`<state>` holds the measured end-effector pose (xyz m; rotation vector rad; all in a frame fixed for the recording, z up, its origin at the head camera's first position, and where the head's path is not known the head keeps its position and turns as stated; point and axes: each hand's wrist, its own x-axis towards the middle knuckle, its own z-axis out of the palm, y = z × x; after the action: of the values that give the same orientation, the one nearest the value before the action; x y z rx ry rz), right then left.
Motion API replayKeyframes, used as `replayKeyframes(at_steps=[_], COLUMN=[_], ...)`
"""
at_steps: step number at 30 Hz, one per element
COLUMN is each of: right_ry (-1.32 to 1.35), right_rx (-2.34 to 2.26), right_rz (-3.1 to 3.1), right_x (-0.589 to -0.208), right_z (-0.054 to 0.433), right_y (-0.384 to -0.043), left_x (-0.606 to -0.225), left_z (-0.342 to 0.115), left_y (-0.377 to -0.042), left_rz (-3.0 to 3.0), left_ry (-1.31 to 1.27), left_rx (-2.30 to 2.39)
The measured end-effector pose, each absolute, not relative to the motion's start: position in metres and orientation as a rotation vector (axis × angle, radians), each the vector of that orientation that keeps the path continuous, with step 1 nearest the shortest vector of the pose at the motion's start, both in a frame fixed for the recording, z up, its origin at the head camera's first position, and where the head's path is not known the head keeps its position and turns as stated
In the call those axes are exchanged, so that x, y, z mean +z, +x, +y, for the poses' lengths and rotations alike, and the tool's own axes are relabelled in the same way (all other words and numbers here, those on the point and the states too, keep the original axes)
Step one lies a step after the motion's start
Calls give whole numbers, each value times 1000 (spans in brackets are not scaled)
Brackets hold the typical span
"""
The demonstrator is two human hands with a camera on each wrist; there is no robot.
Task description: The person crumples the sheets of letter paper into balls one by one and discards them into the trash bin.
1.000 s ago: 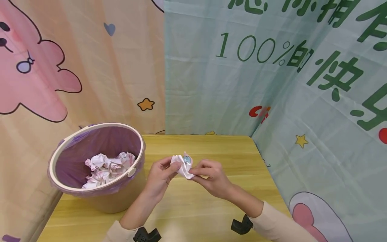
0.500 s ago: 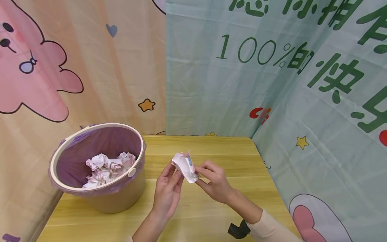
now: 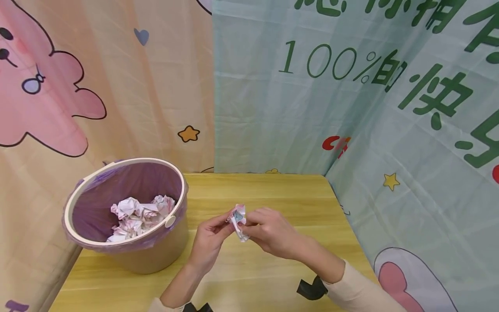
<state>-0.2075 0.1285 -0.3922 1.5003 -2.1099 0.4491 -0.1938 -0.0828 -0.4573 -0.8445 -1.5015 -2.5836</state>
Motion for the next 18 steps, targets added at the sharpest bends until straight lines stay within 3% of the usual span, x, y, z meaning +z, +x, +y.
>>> replayKeyframes(at_steps=[8,18], right_ry=[1506,1525], right_rx=[527,393], right_rz=[-2253,-2247], right_x=[-391,-397], right_z=[136,133], right_y=[-207,-204], left_x=[-458,-463], left_z=[-87,-80], left_y=[-200,-199], left_rz=[-1600,-1569], left_ry=[-951,-704], left_rx=[-2648,-2717])
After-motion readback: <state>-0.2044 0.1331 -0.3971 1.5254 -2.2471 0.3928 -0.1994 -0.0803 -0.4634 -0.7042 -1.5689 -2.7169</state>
